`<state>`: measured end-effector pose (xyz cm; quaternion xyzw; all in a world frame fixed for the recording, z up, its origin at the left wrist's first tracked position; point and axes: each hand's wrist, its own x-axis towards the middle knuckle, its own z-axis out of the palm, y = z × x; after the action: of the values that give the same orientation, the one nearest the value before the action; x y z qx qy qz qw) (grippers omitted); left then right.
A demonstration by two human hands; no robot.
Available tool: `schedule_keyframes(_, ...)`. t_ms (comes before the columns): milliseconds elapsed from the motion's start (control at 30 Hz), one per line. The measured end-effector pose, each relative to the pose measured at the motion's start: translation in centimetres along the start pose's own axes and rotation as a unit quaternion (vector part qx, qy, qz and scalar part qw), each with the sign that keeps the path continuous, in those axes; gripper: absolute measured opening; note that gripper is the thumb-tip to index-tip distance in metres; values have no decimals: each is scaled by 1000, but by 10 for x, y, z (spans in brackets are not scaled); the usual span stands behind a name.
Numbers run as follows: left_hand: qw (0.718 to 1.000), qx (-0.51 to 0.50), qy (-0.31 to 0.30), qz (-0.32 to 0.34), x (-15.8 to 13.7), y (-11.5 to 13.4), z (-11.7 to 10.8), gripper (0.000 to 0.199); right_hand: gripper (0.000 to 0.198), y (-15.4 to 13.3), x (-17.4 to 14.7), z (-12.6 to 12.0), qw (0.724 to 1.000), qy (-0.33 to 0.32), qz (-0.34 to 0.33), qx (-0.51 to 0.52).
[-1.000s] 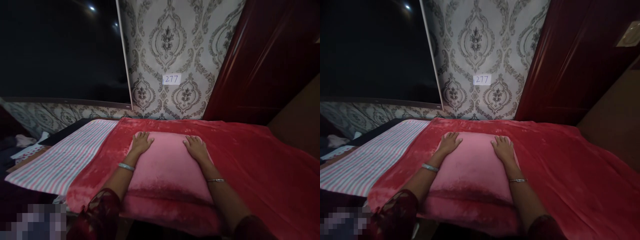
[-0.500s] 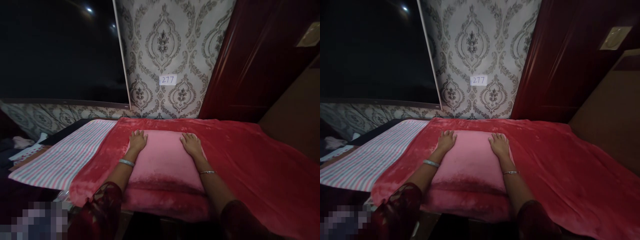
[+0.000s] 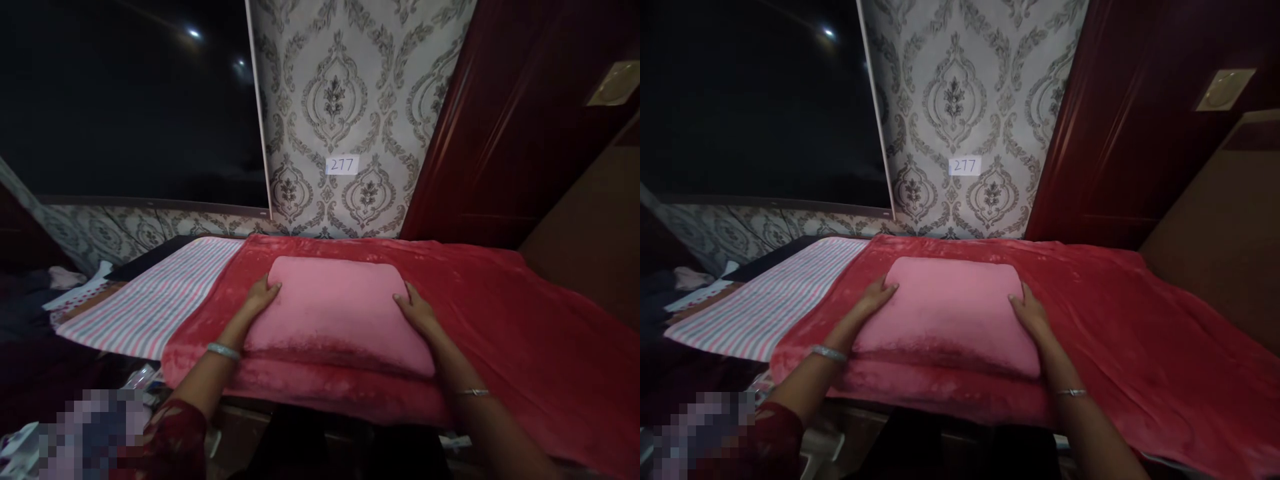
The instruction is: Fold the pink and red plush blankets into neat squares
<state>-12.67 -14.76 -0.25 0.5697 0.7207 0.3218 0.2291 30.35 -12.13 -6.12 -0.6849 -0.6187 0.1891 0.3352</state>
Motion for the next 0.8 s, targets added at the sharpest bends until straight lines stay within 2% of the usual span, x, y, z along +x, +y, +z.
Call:
schedule_keyframes(100,994,-102,-35,-27,-6,-8,-6,60,80,14,-16,-3,995,-5,26,93)
schedule_keyframes(200,976,-189,-92,-64,-8,-10,-11,57,82,9,-31,-9,980,-40,45,190)
schedule_keyframes(267,939,-284,-150,-125,-10,-11,-13,51,80,2,-41,-14,966,-63,52,244)
schedule_keyframes(367,862,-417,-210,-197,-13,-14,-13,42,79,-4,-51,-20,951,-82,61,293)
schedule_keyframes(433,849,-445,-213,-191,-16,-17,-11,41,78,-6,-54,-22,942,-94,63,317)
schedule_keyframes(500,857,-445,-206,-159,-18,-22,-9,42,78,-7,-55,-22,933,-101,72,337)
schedule_keyframes(633,914,-369,-141,-93,-14,-29,-8,44,80,-12,-58,-21,921,-115,87,361)
schedule_keyframes(700,932,-334,-110,-87,-9,-30,-7,41,81,-16,-63,-22,924,-109,72,360)
schedule_keyframes(800,940,-312,-107,-87,-5,-28,-6,39,80,-21,-70,-26,936,-96,49,334)
